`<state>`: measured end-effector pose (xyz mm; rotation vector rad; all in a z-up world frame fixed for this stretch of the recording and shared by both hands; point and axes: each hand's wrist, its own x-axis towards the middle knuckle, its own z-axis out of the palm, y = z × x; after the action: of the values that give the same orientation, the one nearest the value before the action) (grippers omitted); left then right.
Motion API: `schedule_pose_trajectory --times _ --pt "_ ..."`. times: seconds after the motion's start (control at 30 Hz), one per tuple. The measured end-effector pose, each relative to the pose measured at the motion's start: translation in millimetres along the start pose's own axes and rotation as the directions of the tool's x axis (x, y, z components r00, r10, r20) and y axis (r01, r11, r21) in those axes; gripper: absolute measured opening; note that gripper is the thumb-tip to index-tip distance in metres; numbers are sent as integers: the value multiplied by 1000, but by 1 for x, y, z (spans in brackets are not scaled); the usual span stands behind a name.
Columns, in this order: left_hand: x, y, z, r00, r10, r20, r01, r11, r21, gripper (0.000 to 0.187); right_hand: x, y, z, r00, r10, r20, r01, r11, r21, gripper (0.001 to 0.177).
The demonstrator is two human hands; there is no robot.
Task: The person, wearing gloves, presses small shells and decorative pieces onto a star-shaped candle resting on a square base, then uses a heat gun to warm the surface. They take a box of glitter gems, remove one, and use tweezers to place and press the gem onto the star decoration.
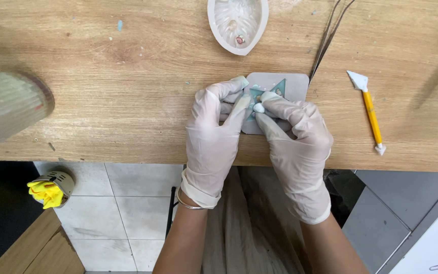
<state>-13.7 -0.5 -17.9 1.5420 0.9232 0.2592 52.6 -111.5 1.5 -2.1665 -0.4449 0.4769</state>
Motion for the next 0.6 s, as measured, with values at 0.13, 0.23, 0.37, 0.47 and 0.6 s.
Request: schedule_pose_trajectory --times 0.13,0.23,0.37,0.47,0.6 --pt "-1 1 -1 1000 28 8 -29 996 82 27 -2 4 2 999 -37 -38 38 999 27 24" --pt "-1 1 -1 1000 26 17 -26 999 25 29 -1 3 2 998 -27 -62 25 999 -24 24" --pt "1 4 1 1000 5 25 -7 998 55 29 3 2 2 996 -33 -83 29 998 -55 22" --pt "2 7 4 1000 -23 13 22 999 38 29 5 3 0 995 -63 -81 58 996 -71 23" --pt "5 11 6 999 -28 -28 30 995 94 28 5 7 -3 987 -146 -72 137 984 -118 21"
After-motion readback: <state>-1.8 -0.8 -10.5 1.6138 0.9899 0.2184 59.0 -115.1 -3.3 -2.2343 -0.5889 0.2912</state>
